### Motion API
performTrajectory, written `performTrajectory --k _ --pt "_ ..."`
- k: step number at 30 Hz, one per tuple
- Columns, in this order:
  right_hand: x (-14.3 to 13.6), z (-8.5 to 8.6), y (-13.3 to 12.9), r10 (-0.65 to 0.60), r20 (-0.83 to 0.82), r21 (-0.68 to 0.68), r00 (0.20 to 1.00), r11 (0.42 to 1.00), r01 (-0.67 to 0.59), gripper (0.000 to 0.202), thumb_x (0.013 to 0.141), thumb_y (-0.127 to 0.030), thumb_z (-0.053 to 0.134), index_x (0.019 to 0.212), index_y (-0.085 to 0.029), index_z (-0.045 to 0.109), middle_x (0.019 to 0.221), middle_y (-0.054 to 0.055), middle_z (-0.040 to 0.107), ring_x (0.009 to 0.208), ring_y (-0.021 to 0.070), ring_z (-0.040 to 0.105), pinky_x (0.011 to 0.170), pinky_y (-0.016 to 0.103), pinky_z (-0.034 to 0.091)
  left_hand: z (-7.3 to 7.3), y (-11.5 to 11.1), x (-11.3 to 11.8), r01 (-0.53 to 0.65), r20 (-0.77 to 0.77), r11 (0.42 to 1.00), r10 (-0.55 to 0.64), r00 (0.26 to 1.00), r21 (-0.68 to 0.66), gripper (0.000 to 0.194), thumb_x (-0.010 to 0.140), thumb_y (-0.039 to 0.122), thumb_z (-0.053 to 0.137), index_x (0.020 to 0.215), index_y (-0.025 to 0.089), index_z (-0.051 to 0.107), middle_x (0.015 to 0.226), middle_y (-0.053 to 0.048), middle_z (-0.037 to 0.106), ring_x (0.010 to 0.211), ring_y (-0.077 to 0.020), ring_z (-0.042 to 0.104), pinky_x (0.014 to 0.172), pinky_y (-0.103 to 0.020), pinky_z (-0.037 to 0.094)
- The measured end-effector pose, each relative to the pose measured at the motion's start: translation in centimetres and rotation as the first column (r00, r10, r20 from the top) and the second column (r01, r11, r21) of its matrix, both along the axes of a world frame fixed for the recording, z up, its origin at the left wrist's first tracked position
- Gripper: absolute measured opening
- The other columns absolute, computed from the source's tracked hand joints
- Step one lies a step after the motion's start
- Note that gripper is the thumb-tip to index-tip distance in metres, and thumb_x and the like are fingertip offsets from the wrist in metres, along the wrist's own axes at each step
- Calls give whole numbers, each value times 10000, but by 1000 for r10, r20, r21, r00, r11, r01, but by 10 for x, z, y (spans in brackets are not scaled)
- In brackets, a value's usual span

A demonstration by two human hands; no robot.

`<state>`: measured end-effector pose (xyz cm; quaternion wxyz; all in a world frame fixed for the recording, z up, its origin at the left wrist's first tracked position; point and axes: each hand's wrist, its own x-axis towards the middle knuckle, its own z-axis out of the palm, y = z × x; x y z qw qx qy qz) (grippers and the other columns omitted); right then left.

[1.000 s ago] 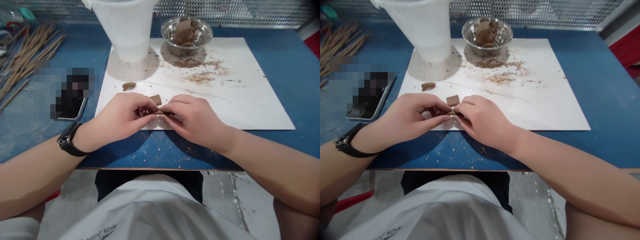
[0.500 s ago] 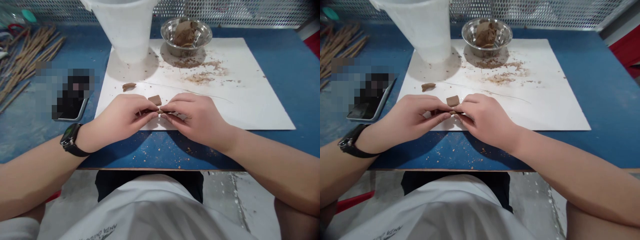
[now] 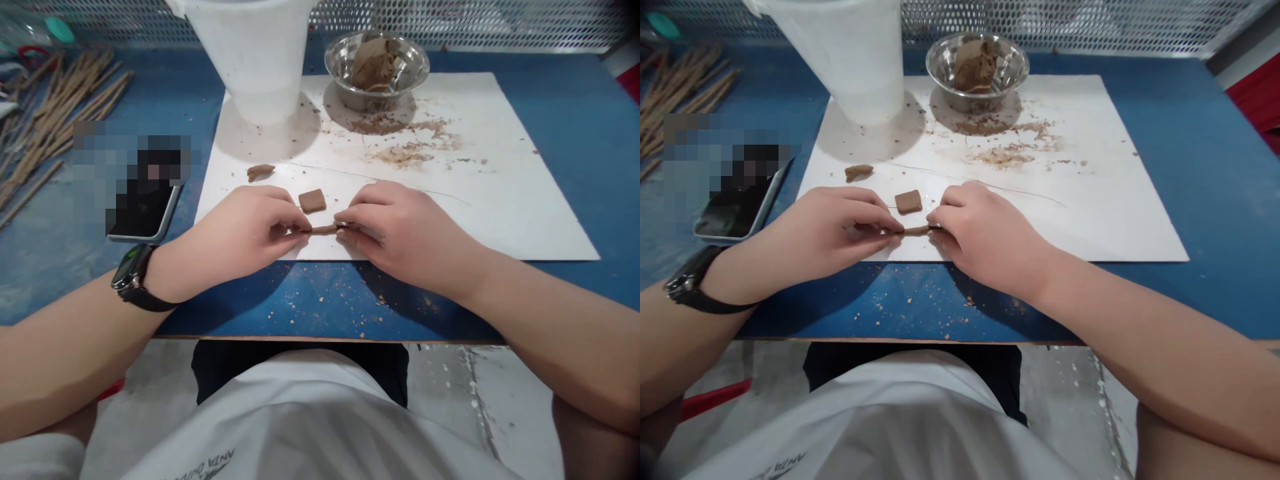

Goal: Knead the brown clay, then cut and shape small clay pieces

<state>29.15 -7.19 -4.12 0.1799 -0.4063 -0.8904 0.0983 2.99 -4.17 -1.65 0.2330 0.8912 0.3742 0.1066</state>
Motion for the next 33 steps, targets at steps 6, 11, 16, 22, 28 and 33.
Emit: performTrajectory --k 6,11,16,22,28,33 --pt "-9 0 -2 -55 -34 -1 998 998 55 292 1052 -308 605 818 -187 733 855 104 694 852 266 619 786 410 477 0 0 2 70 77 995 -65 995 -70 215 976 357 672 991 236 849 967 -56 812 869 -205 735 799 -328 512" --pt "-25 -7 -2 -26 -21 72 999 997 28 246 1042 -345 655 931 -150 755 952 137 698 917 285 611 851 431 498 1 9 -5 -76 61 997 74 995 21 254 951 424 673 945 226 832 902 -57 815 833 -220 720 772 -335 488" --pt "-27 -9 6 105 -15 8 994 994 -105 212 1059 -246 615 1007 -141 792 1050 154 753 988 285 658 885 423 542 -1 21 -14 -139 69 989 136 988 44 271 952 428 669 962 208 827 890 -47 821 798 -196 714 748 -307 492" --pt "39 3 13 51 -64 -34 997 998 -53 194 1039 -272 625 988 -214 803 997 91 804 956 247 736 861 395 575 -5 22 -16 -78 100 996 72 992 52 266 968 409 662 959 202 830 867 -49 821 767 -182 712 704 -299 495" --pt "105 7 -6 -89 39 -52 995 995 91 236 1025 -406 642 960 -256 812 962 74 803 916 256 748 851 433 593 -5 17 -12 -1 106 998 -6 994 64 268 979 396 663 929 188 824 820 -49 800 729 -176 677 678 -307 466" --pt "81 -12 9 -225 40 144 974 966 217 372 1073 -459 546 883 -233 773 949 113 787 946 298 713 939 521 567 -2 18 -12 -14 74 998 8 997 69 267 985 404 654 943 205 827 805 -31 793 702 -166 659 668 -302 456"
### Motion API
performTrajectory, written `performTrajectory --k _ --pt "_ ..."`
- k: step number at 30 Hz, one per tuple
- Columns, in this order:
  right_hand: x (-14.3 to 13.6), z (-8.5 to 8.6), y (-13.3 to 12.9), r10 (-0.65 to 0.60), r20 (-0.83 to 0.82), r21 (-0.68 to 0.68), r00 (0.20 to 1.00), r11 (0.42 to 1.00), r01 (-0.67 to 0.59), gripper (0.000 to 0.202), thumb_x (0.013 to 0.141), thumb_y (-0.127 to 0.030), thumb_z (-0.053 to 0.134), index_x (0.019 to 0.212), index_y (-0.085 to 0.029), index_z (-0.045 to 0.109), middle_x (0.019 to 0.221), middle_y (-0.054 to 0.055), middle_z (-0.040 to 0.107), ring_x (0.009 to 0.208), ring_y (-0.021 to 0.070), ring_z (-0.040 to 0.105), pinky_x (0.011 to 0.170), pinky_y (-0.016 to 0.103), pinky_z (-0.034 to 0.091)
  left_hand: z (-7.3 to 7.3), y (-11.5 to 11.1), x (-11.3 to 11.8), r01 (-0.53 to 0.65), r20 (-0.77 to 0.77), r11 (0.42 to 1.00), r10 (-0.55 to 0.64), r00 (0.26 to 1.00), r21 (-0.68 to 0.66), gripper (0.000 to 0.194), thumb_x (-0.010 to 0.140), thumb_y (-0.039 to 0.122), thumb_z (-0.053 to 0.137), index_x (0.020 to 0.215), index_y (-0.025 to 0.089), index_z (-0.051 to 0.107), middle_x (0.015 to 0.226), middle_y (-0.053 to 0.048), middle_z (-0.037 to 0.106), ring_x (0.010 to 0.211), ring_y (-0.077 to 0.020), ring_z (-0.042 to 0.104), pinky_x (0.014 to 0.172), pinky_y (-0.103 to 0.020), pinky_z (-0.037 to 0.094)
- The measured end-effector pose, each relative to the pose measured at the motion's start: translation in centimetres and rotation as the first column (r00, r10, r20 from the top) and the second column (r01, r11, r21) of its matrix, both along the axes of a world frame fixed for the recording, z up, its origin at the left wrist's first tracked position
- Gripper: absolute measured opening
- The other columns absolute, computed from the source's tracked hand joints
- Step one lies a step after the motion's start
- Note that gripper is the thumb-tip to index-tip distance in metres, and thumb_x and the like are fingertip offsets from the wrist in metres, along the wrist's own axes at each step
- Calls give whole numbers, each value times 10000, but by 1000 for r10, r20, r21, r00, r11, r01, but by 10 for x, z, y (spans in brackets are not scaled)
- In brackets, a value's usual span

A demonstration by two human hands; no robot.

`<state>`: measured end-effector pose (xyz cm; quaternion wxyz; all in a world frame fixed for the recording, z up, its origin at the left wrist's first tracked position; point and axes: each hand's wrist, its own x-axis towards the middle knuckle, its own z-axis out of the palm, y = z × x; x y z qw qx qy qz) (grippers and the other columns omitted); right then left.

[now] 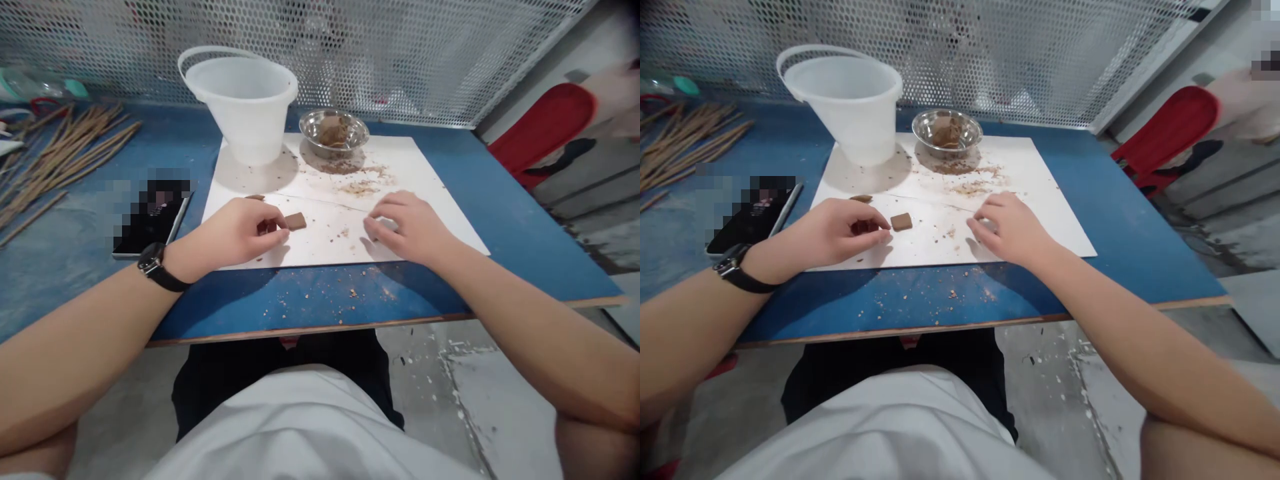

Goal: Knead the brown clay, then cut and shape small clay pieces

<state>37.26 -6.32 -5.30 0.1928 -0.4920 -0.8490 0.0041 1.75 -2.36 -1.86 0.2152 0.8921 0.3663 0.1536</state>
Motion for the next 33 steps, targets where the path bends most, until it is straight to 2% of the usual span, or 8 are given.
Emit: performTrajectory --k 3,8,11,15,20,25,29,33 --pt "-17 -18 25 -96 -25 137 995 986 98 437 1111 -475 428 1163 -231 787 1186 151 762 1164 362 663 1109 654 496 2 3 -3 -35 -34 999 35 999 5 278 984 425 658 980 206 830 809 -29 794 706 -169 675 676 -294 465" --pt "-22 -29 57 -119 -12 75 993 990 120 496 1113 -501 397 1340 -247 758 1348 167 699 1365 416 546 1220 739 417 2 9 -8 -41 -73 999 43 996 28 306 975 447 663 1013 200 841 844 -49 805 737 -185 697 691 -292 472" --pt "-19 -27 52 -131 22 32 991 991 130 555 1118 -549 367 1417 -248 725 1487 189 649 1486 457 466 1246 784 367 1 10 -8 -25 -86 1000 27 996 17 313 980 456 656 1006 209 848 839 -46 800 735 -183 687 686 -288 463" --pt "-15 -25 18 -116 142 -53 983 991 124 678 1086 -693 403 1603 -287 569 1775 156 429 1702 499 217 1335 825 150 0 10 -7 -15 -89 1000 14 996 -11 326 989 450 644 1024 202 852 809 -33 778 718 -174 665 686 -286 449" --pt "-10 -28 -11 -62 175 -174 983 980 93 869 1082 -782 259 1742 -234 397 1886 206 180 1741 558 19 1291 905 68 0 7 -7 -3 -73 1000 2 997 -14 313 989 446 652 1023 205 848 775 -24 756 691 -171 637 674 -292 429" --pt "-10 -30 31 -33 169 -171 985 983 62 908 1059 -811 308 1804 -293 269 1914 139 133 1747 542 -19 1291 913 14 2 7 -8 6 -86 1000 -8 996 -26 334 989 459 648 1042 199 851 786 -32 765 696 -175 637 682 -295 427" --pt "-18 -23 70 -52 205 -244 977 964 103 864 1075 -775 223 1825 -349 193 1925 61 99 1752 526 -44 1307 900 -20 3 9 -7 -3 -141 1000 2 990 -6 378 990 491 634 1075 192 850 810 -37 770 714 -180 648 684 -293 430" --pt "-18 -19 60 -28 238 -199 971 977 77 898 1073 -791 212 1829 -305 200 1930 60 -17 1745 532 -96 1308 894 -28 1 11 -8 2 -154 1000 -5 988 -17 395 999 504 619 1076 191 847 800 -31 763 695 -172 635 666 -294 427"
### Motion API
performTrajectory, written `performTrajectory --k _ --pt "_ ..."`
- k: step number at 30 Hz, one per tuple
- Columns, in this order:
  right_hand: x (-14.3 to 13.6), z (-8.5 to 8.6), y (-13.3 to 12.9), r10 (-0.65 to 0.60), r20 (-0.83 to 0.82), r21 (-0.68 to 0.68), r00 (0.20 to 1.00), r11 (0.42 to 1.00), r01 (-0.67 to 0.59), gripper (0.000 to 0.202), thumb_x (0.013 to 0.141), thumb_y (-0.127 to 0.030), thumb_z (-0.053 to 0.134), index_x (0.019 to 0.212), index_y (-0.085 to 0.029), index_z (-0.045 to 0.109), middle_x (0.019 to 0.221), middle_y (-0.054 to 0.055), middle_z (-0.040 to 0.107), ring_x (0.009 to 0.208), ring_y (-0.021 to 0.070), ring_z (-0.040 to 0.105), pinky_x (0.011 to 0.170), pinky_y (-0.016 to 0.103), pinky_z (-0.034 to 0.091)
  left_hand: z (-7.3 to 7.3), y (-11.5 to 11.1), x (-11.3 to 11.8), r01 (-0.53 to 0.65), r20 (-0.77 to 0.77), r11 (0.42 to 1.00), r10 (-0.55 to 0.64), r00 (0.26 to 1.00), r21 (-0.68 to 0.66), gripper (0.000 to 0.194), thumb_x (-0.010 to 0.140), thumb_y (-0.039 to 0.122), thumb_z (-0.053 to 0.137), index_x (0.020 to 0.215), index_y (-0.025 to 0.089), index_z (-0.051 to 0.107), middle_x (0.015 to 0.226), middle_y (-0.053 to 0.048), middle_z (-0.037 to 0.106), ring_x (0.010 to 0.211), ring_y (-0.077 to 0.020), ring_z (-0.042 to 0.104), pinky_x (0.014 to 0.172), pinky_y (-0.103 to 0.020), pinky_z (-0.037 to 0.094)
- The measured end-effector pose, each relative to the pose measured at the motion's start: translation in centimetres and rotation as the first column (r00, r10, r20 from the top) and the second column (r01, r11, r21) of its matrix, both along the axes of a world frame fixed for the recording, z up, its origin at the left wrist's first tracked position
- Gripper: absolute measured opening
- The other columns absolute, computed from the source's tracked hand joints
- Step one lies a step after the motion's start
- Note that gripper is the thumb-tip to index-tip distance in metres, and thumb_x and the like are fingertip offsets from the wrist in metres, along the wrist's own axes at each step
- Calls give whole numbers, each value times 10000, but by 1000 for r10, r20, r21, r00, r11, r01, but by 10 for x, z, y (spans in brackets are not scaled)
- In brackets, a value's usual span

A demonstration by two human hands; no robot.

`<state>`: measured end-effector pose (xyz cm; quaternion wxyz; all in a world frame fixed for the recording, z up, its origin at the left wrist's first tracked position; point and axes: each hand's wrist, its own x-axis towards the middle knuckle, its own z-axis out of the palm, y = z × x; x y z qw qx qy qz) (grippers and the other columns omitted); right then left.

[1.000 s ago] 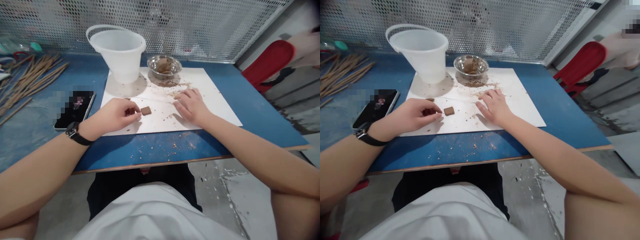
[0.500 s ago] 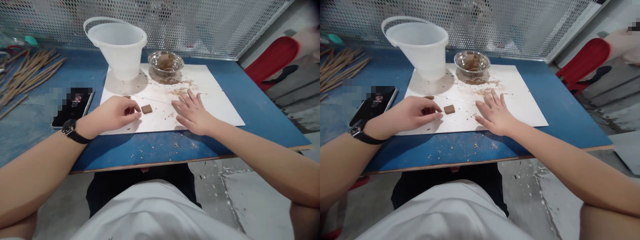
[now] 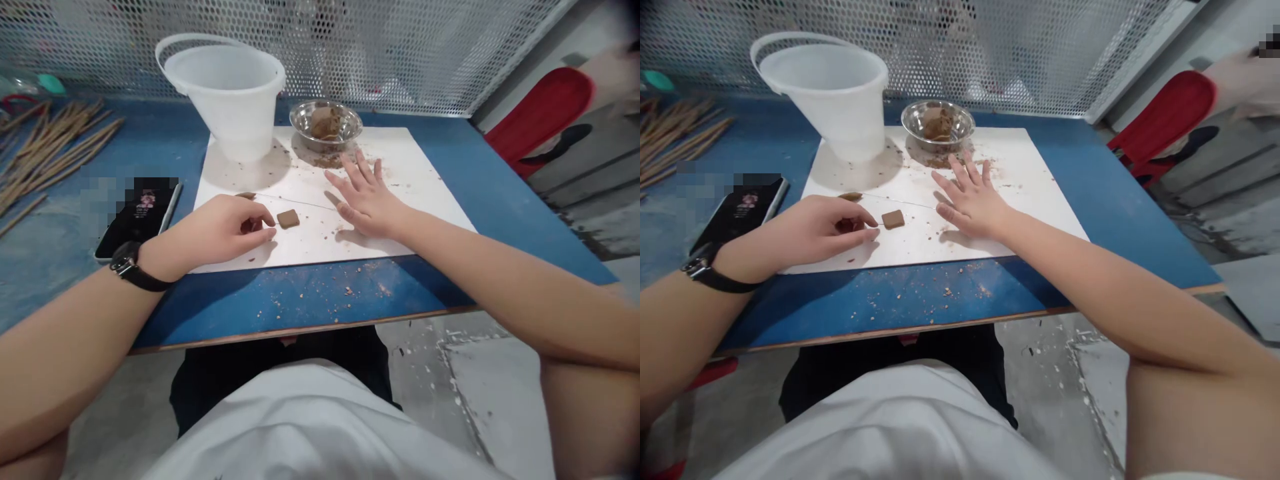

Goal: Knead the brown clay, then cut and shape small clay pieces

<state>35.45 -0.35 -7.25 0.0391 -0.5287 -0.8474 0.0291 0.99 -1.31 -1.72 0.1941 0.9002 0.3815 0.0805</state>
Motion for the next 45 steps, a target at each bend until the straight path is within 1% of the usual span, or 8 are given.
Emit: performTrajectory --k 7,10,14,19,25,32,41,45 --pt "12 -4 -68 79 -35 -33 996 996 -80 888 1097 -765 219 1834 -273 158 1913 141 -104 1731 557 -127 1260 942 29 0 -1 1 15 -17 1000 -15 1000 -16 387 1004 489 603 1071 198 849 816 -33 774 705 -183 651 677 -310 443" --pt "10 -6 -57 81 -58 -62 995 994 -85 902 1087 -789 233 1832 -285 163 1919 122 -83 1732 542 -142 1273 932 13 0 -1 1 15 -29 1000 -15 999 -20 396 1002 492 596 1069 192 847 816 -38 774 715 -191 658 686 -317 450" --pt "3 1 -9 26 -162 -76 986 996 -39 946 1063 -845 167 1819 -280 245 1926 100 10 1758 485 -102 1355 827 -19 0 -1 0 21 -42 1000 -21 999 -9 407 997 508 598 1090 196 843 810 -41 770 717 -196 655 687 -323 449" --pt "-2 18 29 40 -282 -8 959 999 -44 1007 1065 -782 -29 1737 -205 450 1879 121 292 1783 347 104 1441 625 132 0 0 1 30 -62 999 -31 998 -15 420 997 516 595 1099 189 838 845 -51 774 739 -201 664 704 -330 466" --pt "-2 8 -4 28 -56 -33 998 999 -30 983 1077 -813 121 1781 -162 337 1907 184 108 1765 485 4 1362 818 42 -2 1 1 42 -77 999 -43 996 -18 439 1008 512 573 1120 175 831 862 -67 772 766 -218 671 732 -350 474" --pt "23 -6 -76 88 -38 -34 995 995 -89 903 1107 -759 202 1840 -248 69 1918 137 -49 1756 500 -65 1345 841 88 0 -1 3 64 -94 998 -65 993 -13 430 1016 512 558 1105 186 825 859 -64 757 792 -227 670 750 -349 464" --pt "-2 -2 -3 -59 -18 -100 998 993 57 947 1071 -801 159 1835 -242 133 1922 112 -35 1756 486 -104 1357 820 -20 -1 -2 1 60 -92 998 -63 994 -37 422 1027 503 563 1149 179 804 855 -49 747 786 -208 663 755 -333 465" --pt "4 -3 -19 6 -20 -43 1000 999 -7 938 1074 -801 192 1832 -248 160 1920 121 -45 1752 506 -96 1334 861 1 -1 -2 1 54 -85 997 -59 995 -52 415 1023 511 574 1150 188 801 852 -47 741 768 -204 651 731 -334 457"
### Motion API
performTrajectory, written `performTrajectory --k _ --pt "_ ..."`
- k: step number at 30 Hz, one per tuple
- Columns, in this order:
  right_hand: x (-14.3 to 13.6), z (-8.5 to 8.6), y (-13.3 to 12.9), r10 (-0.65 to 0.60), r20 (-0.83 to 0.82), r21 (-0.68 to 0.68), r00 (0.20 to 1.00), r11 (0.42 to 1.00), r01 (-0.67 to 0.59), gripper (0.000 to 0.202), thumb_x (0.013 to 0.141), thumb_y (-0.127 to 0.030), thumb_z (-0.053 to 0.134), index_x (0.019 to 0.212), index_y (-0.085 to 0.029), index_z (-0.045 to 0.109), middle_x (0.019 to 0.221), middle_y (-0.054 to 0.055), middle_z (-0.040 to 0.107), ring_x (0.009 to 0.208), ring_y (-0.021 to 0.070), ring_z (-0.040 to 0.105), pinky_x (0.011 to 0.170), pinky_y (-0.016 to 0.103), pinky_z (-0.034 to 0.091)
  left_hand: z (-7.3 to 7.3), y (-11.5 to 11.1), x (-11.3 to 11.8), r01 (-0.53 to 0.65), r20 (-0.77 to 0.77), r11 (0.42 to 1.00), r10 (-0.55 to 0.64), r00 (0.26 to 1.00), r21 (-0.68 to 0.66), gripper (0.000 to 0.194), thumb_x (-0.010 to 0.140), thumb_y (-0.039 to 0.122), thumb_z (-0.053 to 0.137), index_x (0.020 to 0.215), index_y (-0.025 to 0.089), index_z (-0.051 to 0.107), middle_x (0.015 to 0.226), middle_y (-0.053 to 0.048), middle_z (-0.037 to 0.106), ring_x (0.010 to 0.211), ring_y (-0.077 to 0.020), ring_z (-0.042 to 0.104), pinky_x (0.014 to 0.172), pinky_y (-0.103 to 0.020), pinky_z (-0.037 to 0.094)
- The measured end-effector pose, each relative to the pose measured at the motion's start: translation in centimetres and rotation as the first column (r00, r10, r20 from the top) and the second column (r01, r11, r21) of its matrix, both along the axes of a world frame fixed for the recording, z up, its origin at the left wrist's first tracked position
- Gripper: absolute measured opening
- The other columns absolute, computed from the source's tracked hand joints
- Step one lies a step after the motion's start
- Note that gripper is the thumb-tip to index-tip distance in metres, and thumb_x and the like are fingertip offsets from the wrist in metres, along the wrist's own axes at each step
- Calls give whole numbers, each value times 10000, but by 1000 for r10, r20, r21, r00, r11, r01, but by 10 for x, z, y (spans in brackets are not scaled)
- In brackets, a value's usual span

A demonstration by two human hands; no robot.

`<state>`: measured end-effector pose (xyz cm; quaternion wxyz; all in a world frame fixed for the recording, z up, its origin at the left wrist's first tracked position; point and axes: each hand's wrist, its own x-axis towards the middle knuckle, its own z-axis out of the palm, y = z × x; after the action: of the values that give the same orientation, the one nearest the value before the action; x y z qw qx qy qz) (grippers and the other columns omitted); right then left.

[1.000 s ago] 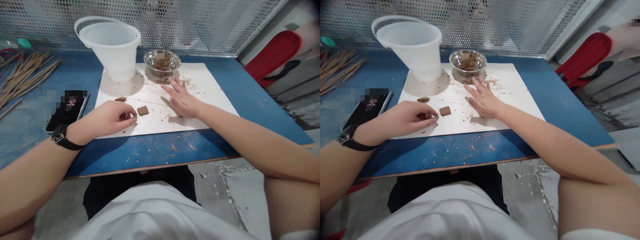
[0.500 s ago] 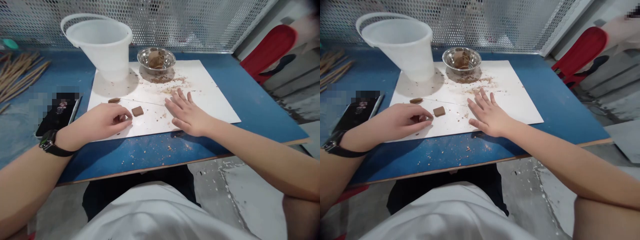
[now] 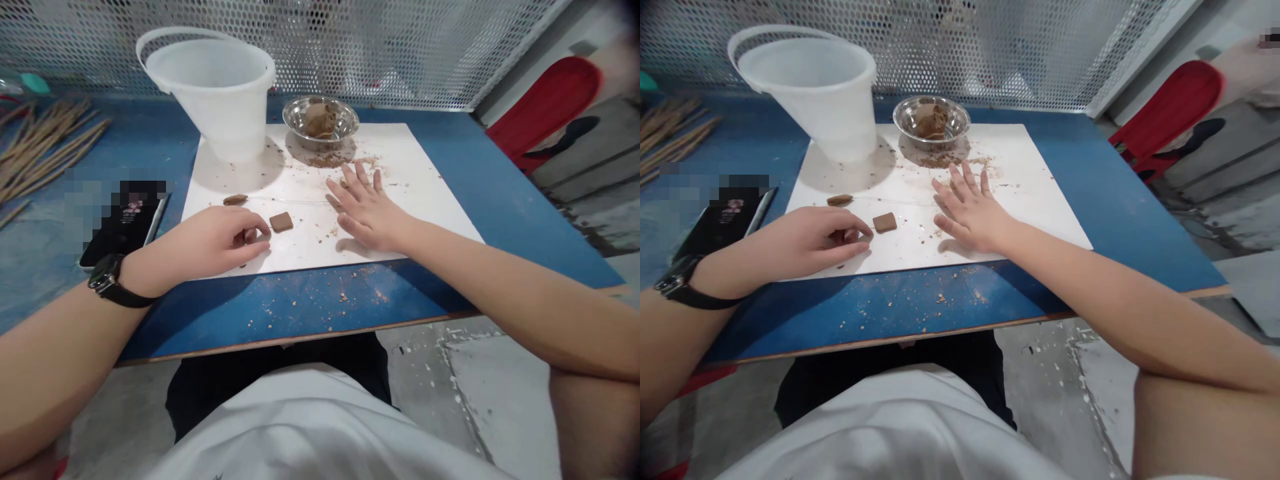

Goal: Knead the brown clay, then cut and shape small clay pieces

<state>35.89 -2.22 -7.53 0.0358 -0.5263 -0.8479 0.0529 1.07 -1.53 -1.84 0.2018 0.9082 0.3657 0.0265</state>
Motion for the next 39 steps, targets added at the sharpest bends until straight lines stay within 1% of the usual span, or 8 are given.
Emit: performTrajectory --k 6,15,24,29,31,33,36,39 --pt "21 -6 -48 66 -48 34 997 997 -64 846 1113 -731 201 1837 -304 107 1916 115 -98 1748 522 -72 1294 910 49 1 -1 2 -5 -11 1000 5 1000 -5 411 1008 515 575 1149 193 790 896 -65 761 802 -217 673 743 -342 455" --pt "12 -3 18 -47 -83 18 995 999 48 888 1094 -769 115 1828 -276 190 1925 112 5 1759 495 -64 1323 876 0 1 1 1 9 -19 1000 -9 1000 -3 446 1013 545 581 1167 187 800 915 -66 757 815 -227 671 759 -346 468" --pt "16 -3 -14 7 -52 56 999 998 -4 938 1068 -821 208 1822 -263 217 1920 141 36 1750 530 -53 1290 917 48 2 1 1 7 -37 1000 -7 999 -7 460 1010 554 570 1176 188 795 915 -72 753 814 -231 673 756 -349 467" --pt "5 0 9 -57 -134 84 989 994 69 977 1042 -867 148 1798 -269 303 1917 118 136 1762 501 -23 1328 870 -1 1 1 2 6 -34 1000 -6 999 2 468 1002 559 580 1172 181 797 900 -73 743 803 -232 665 748 -353 465" --pt "0 7 19 -90 -211 130 973 984 119 954 1051 -847 124 1769 -271 375 1897 99 235 1769 467 43 1361 823 53 1 2 1 10 -33 1000 -10 999 0 478 1003 568 579 1182 182 796 903 -73 744 802 -232 665 747 -354 467" --pt "-3 19 21 -103 -285 164 953 974 155 930 1061 -828 126 1686 -261 519 1803 122 439 1723 436 273 1370 743 228 0 3 0 16 -29 1000 -16 999 1 481 1004 573 574 1181 184 794 909 -74 746 806 -233 667 753 -357 473" --pt "5 39 5 -81 -308 175 948 975 140 853 1072 -817 220 1371 -243 776 1342 163 785 1302 390 700 1174 620 525 -1 3 -1 20 -31 1000 -20 999 5 471 1003 570 569 1169 190 791 914 -76 748 811 -233 673 756 -360 477" --pt "23 52 -17 65 -206 75 976 996 -50 708 1046 -820 406 1103 -274 852 1057 109 813 1055 331 740 1023 541 585 -1 3 0 21 -35 1000 -21 999 5 467 1007 561 560 1167 189 792 903 -75 747 803 -230 672 751 -362 476"
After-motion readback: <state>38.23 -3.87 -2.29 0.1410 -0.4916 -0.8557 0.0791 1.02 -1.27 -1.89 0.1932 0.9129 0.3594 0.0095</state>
